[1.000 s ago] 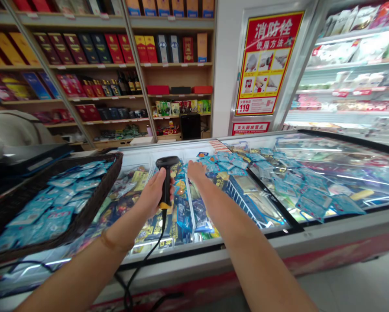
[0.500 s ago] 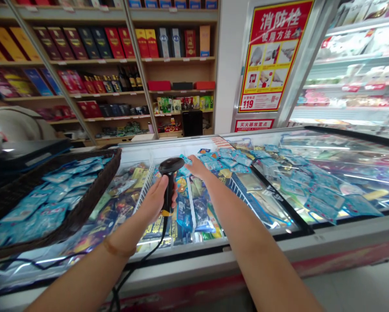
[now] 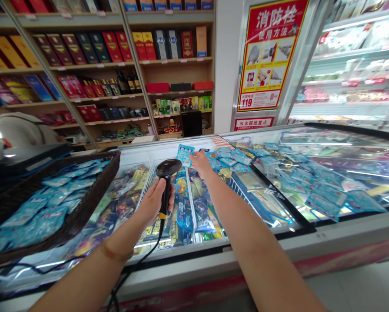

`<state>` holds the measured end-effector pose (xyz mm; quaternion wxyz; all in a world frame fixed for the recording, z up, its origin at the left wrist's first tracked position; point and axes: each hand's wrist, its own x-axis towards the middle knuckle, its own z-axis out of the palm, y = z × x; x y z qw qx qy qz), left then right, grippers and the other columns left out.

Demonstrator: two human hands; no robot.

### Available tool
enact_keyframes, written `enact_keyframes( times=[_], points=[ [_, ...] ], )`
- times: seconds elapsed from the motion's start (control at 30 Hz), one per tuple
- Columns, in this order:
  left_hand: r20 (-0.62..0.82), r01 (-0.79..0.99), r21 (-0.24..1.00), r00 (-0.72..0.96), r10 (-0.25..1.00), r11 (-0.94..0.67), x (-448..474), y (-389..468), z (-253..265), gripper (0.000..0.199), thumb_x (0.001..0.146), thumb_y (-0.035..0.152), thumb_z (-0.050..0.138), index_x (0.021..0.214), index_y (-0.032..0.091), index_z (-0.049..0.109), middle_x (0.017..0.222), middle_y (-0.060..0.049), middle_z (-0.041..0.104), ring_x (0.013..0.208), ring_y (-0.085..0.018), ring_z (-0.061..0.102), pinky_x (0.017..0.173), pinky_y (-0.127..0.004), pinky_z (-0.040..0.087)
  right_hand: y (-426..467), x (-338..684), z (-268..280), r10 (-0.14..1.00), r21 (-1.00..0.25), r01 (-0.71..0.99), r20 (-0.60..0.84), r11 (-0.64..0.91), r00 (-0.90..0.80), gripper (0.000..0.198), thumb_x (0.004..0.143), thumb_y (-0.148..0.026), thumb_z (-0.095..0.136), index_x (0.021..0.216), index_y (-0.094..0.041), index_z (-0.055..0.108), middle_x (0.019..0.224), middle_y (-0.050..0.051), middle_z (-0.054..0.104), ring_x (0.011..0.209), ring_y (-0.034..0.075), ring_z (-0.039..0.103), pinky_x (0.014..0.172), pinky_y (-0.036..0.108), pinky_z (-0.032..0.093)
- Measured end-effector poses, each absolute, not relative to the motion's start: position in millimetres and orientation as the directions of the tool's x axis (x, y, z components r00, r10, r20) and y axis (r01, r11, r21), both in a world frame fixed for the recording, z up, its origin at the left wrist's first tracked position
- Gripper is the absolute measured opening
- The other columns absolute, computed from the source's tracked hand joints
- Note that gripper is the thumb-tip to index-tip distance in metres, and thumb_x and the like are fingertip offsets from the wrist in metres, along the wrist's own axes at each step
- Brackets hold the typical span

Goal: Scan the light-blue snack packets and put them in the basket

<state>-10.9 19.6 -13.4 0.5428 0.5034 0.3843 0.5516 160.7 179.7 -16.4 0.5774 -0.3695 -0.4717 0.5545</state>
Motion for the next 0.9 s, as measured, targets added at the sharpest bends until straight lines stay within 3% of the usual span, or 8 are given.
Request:
enact_keyframes(
  times=[0.1,0.33,0.63,0.8,0.9],
  points=[
    [0.135,-0.199,0.974,0.113,0.984,-0.111,-11.3,18.7,-13.3,0.061,0.078,0.077,0.071,0.095,0.021,0.053,0.074,0.003,0.061,0.045,-0.009,0.052,0.039,-0.023,0.042,175.7,157.7,-12.3,0.991,-0.949,-0.293,0.13,0.115,-0.032,0.049,0.064,-0.042,0.084,0.078,-0.025,0.04,0.053,-0.015,0.04,0.05,0.006,0.042,0.064,0.022,0.046],
    [0.159,-0.185,0.974,0.143,0.977,-0.131,-10.3,17.9,-13.0,0.059,0.079,0.075,0.072,0.094,0.021,0.053,0.081,0.001,0.064,0.047,-0.008,0.052,0.039,-0.023,0.043,169.6,155.6,-7.0,0.991,-0.954,-0.275,0.132,0.121,-0.018,0.047,0.066,-0.043,0.08,0.078,-0.026,0.039,0.054,-0.014,0.04,0.055,0.007,0.051,0.063,0.021,0.046],
    [0.145,-0.16,0.98,0.199,0.969,-0.114,-14.3,17.8,-14.4,0.057,0.083,0.076,0.067,0.091,0.021,0.054,0.061,0.005,0.055,0.044,-0.01,0.049,0.04,-0.023,0.042,170.6,154.6,-7.5,0.993,-0.95,-0.294,0.116,0.109,-0.007,0.045,0.066,-0.039,0.082,0.078,-0.025,0.041,0.055,-0.013,0.047,0.053,0.007,0.049,0.065,0.023,0.048],
    [0.123,-0.181,0.979,0.146,0.982,-0.096,-9.3,17.0,-10.0,0.061,0.078,0.078,0.071,0.092,0.021,0.054,0.065,0.005,0.056,0.042,-0.01,0.05,0.038,-0.023,0.041,168.4,152.7,-7.8,0.995,-0.963,-0.248,0.101,0.104,0.023,0.039,0.069,-0.035,0.078,0.076,-0.025,0.041,0.054,-0.013,0.043,0.052,0.007,0.046,0.061,0.021,0.045],
    [0.126,-0.204,0.972,0.052,0.991,-0.113,-8.4,13.9,1.4,0.063,0.075,0.078,0.073,0.092,0.022,0.053,0.068,0.004,0.059,0.042,-0.01,0.051,0.039,-0.024,0.041,163.2,147.6,-8.0,0.994,-0.966,-0.242,0.082,0.096,0.065,0.035,0.07,-0.03,0.077,0.076,-0.024,0.043,0.059,-0.011,0.05,0.056,0.008,0.052,0.064,0.022,0.048]
  ],
)
